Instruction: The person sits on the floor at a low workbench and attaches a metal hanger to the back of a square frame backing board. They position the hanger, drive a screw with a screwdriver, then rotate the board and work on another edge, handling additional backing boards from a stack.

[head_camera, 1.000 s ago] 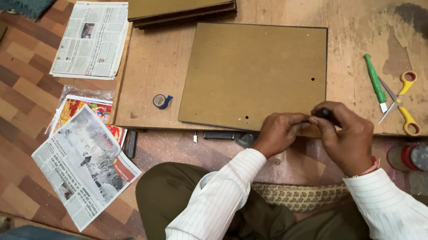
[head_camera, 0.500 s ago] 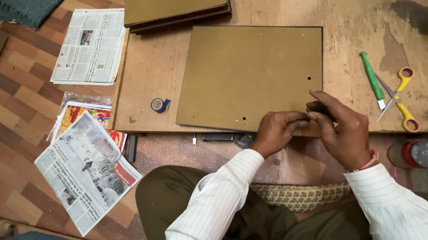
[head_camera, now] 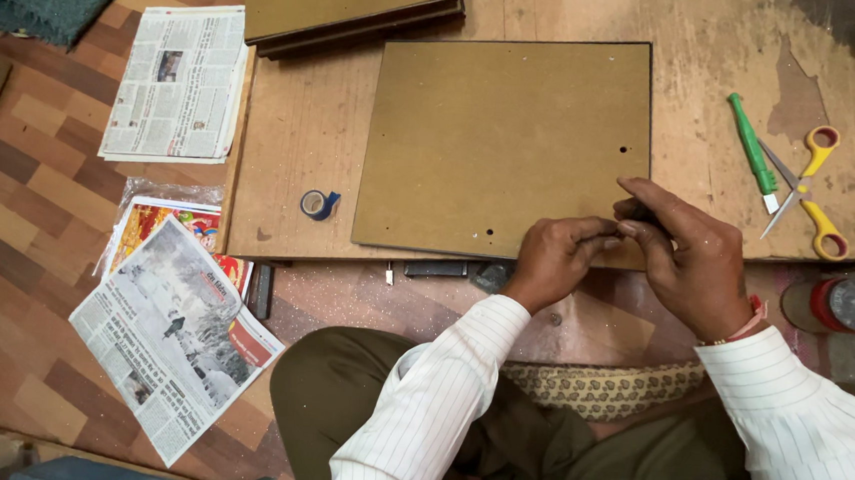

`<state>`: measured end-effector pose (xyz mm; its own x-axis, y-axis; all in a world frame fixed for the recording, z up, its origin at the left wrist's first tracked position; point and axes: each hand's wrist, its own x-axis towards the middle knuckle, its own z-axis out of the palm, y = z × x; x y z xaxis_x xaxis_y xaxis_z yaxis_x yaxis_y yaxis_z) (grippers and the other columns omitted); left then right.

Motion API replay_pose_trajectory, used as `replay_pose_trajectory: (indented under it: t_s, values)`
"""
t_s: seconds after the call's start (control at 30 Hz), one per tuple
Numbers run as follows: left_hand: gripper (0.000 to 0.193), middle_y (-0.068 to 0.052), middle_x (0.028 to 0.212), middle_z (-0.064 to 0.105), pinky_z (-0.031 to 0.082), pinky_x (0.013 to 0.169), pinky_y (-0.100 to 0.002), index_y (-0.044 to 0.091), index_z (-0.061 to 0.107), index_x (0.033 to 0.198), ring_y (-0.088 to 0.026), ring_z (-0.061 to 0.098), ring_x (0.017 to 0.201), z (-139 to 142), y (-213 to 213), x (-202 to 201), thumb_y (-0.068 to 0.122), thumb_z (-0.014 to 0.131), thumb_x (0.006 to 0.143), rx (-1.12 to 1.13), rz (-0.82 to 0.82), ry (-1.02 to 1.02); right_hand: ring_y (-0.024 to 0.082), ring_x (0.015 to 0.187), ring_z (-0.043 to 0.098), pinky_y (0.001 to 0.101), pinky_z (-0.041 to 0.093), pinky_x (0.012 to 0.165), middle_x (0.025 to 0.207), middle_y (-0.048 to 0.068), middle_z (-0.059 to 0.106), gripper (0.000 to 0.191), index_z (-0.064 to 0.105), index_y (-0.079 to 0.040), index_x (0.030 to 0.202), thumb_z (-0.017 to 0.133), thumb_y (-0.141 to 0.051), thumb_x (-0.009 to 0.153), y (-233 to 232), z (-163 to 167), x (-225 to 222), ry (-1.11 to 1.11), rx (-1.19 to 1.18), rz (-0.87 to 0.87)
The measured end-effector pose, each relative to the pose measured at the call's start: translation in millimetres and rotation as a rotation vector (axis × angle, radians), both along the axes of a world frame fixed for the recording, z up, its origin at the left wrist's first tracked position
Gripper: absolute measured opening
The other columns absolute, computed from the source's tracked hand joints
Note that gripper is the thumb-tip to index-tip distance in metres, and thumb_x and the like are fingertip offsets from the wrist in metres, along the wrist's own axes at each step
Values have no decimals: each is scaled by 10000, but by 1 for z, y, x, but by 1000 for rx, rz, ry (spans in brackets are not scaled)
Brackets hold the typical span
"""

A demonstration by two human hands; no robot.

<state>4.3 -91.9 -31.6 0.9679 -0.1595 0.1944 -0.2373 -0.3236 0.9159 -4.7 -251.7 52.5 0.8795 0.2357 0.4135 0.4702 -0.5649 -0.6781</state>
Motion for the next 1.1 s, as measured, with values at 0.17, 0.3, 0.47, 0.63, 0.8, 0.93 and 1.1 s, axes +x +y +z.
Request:
replay_pose_trajectory:
  t_s: [0.17,0.3,0.47,0.63,0.8,0.93,1.1]
  values:
    - [200,-132,1014,767,601,803,-387,89,764,1104,-301,767,916,-1,1,-1,92,687,920,38,4,-54,250,994,761,340,598,844,1078,151,753,444,654,-54,1355,693,45,925,2,6,1,0,-41,46]
    - [215,-142,1011,760,584,800,-415,74,755,1077,-342,739,918,-4,2,-5,56,689,874,81,37,-141,265,958,762,349,600,813,1045,153,753,405,685,-55,1289,705,54,900,4,7,0,-3,-89,42]
    - [195,-160,995,742,592,787,-424,65,739,1081,-349,743,906,-4,2,-5,49,697,892,49,60,-105,242,949,765,333,604,808,1034,147,749,318,695,-43,1218,700,46,913,8,3,-1,-38,-62,66]
    - [234,-157,1015,742,600,792,-430,80,734,1103,-349,742,921,-3,1,-5,26,658,889,0,26,-132,241,890,753,331,580,754,989,138,737,226,702,-37,1116,782,-10,906,6,-1,2,-71,-53,-64]
    - [249,-156,1018,740,589,812,-453,95,731,1076,-364,727,915,-7,3,-2,-6,629,873,116,34,-207,265,890,739,341,574,756,992,141,720,236,697,-30,1105,777,4,886,8,-7,2,-120,-79,-78]
    - [258,-141,993,743,582,784,-463,120,730,1091,-370,721,905,-10,3,-4,6,641,878,139,15,-149,267,881,735,339,570,755,988,138,722,216,687,-30,1087,788,-12,897,9,-9,-1,-147,-93,-70]
    - [280,-135,1003,742,580,783,-467,140,735,1128,-371,716,900,-10,2,-3,33,633,889,140,26,-185,244,834,736,340,570,728,957,135,721,203,680,-37,1083,790,-29,912,12,-7,-1,-103,-60,-125]
